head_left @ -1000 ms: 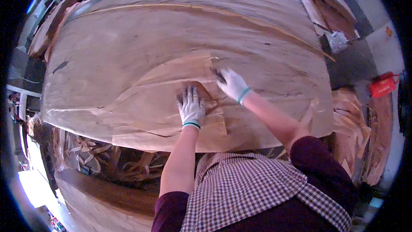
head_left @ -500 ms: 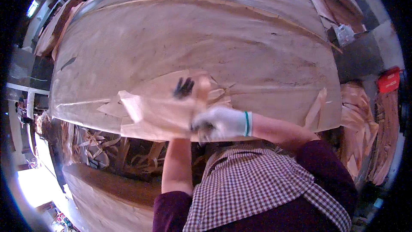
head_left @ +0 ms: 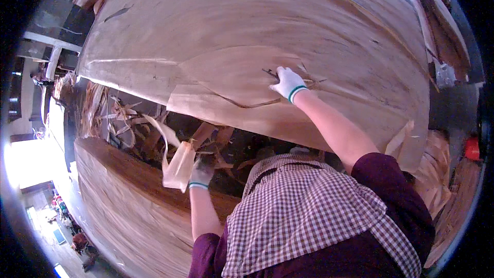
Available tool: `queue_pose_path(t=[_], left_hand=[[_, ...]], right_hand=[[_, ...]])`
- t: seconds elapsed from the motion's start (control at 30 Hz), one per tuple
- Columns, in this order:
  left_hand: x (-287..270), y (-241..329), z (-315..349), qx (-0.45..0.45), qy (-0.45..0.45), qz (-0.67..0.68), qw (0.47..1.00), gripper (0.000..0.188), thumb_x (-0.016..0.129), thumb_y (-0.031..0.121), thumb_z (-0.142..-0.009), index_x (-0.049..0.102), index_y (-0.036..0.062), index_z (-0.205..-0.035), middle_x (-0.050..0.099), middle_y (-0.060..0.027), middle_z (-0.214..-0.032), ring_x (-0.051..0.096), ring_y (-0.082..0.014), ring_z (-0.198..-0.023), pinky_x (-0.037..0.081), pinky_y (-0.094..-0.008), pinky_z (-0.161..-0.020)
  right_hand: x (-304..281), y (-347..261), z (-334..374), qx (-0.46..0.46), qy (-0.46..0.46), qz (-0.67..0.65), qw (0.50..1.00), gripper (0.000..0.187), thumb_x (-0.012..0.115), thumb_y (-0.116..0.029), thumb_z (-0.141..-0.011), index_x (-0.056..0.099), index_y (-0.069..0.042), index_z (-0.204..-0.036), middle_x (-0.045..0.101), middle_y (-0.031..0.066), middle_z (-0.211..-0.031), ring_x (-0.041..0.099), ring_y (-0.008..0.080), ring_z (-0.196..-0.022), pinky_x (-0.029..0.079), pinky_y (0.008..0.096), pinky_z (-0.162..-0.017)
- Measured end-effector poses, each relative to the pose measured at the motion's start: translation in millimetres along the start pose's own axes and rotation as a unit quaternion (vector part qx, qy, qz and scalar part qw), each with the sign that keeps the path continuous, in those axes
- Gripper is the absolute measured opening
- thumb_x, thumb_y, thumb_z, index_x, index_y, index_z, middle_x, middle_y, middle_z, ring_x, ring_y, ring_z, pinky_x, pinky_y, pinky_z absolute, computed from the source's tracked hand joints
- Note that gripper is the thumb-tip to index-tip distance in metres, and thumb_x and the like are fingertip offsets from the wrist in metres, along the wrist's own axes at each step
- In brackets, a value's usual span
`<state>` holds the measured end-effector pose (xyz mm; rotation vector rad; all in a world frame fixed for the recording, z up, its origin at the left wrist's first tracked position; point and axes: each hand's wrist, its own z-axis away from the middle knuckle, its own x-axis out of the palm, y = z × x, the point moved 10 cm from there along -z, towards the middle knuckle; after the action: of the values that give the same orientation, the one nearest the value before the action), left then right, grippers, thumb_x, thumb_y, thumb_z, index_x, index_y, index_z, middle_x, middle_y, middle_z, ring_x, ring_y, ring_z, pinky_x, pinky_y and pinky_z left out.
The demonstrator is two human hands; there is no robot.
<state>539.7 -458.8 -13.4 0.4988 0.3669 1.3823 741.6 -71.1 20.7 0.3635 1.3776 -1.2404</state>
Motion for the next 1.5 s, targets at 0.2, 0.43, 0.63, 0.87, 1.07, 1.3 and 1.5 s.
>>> queue_pose_path(t=[0.2, 0.43, 0.63, 0.87, 1.07, 1.3, 1.5], left_hand=[[136, -12, -24, -0.059, -0.319, 0.151, 0.934, 0.047, 0.052, 0.036, -0.09, 0.045, 0.0106, -0.129, 0.051, -0.0098, -0.127, 0.049, -0.0293, -0.113, 0.04, -0.0444, -0.097], [84, 14, -162, 0.059, -0.102, 0.16, 0.98, 0.053, 0.065, 0.017, -0.082, 0.042, 0.0144, -0.129, 0.053, -0.0096, -0.119, 0.054, -0.0259, -0.102, 0.045, -0.0474, -0.084], [36, 46, -126, 0.115, -0.103, 0.152, 0.976, 0.03, 0.06, 0.007, -0.078, 0.057, 0.0075, -0.107, 0.059, -0.0096, -0.103, 0.055, -0.0263, -0.088, 0.048, -0.0424, -0.072], [-87, 89, -122, 0.231, 0.122, -0.051, 0.964, 0.024, 0.053, 0.014, -0.085, 0.06, 0.0054, -0.106, 0.06, -0.0071, -0.109, 0.056, -0.0236, -0.092, 0.048, -0.0373, -0.079], [67, 92, -107, 0.268, 0.022, -0.154, 0.951, 0.027, 0.052, 0.013, -0.085, 0.058, 0.004, -0.11, 0.059, -0.0075, -0.111, 0.055, -0.0228, -0.094, 0.047, -0.0356, -0.08], [89, 143, -96, 0.306, 0.08, -0.162, 0.935, 0.03, 0.05, 0.01, -0.085, 0.056, 0.0024, -0.114, 0.057, -0.0079, -0.113, 0.054, -0.022, -0.097, 0.045, -0.0335, -0.082], [30, 157, -77, 0.317, 0.185, -0.123, 0.922, 0.033, 0.048, 0.009, -0.085, 0.054, 0.001, -0.117, 0.056, -0.0082, -0.115, 0.053, -0.0212, -0.099, 0.044, -0.0317, -0.084]], right_hand=[[-3, 20, -6, 0.033, -0.025, 0.036, 0.998, 0.054, 0.073, -0.038, -0.07, 0.053, -0.001, -0.103, 0.058, 0.022, -0.104, 0.056, 0.0371, -0.099, 0.045, 0.0428, -0.085], [2, 5, -10, 0.041, -0.04, 0.043, 0.997, 0.056, 0.074, -0.039, -0.067, 0.055, 0.001, -0.102, 0.061, 0.0223, -0.098, 0.058, 0.0368, -0.096, 0.046, 0.0419, -0.083], [-5, 35, -1, 0.058, -0.024, 0.026, 0.998, 0.051, 0.073, -0.037, -0.069, 0.055, -0.002, -0.101, 0.06, 0.022, -0.101, 0.057, 0.0368, -0.097, 0.046, 0.0423, -0.084], [2, -18, -11, -0.034, -0.082, -0.073, 0.993, 0.05, 0.07, -0.041, -0.07, 0.055, -0.003, -0.099, 0.06, 0.0219, -0.099, 0.057, 0.0367, -0.093, 0.044, 0.0423, -0.084], [-170, 31, -95, 0.048, 0.102, -0.381, 0.918, 0.034, 0.061, -0.04, -0.083, 0.066, -0.007, -0.086, 0.061, 0.0026, -0.072, 0.05, 0.0118, -0.058, 0.04, 0.0294, -0.055], [-403, 58, -244, -0.086, 0.303, -0.59, 0.743, 0.041, 0.056, -0.047, -0.085, 0.061, -0.008, -0.096, 0.058, 0.0016, -0.07, 0.051, 0.0097, -0.054, 0.04, 0.0248, -0.047], [-496, 47, -335, -0.084, 0.317, -0.598, 0.731, 0.041, 0.051, -0.046, -0.087, 0.055, -0.008, -0.1, 0.055, 0.0032, -0.069, 0.05, 0.0139, -0.053, 0.04, 0.0298, -0.045]])
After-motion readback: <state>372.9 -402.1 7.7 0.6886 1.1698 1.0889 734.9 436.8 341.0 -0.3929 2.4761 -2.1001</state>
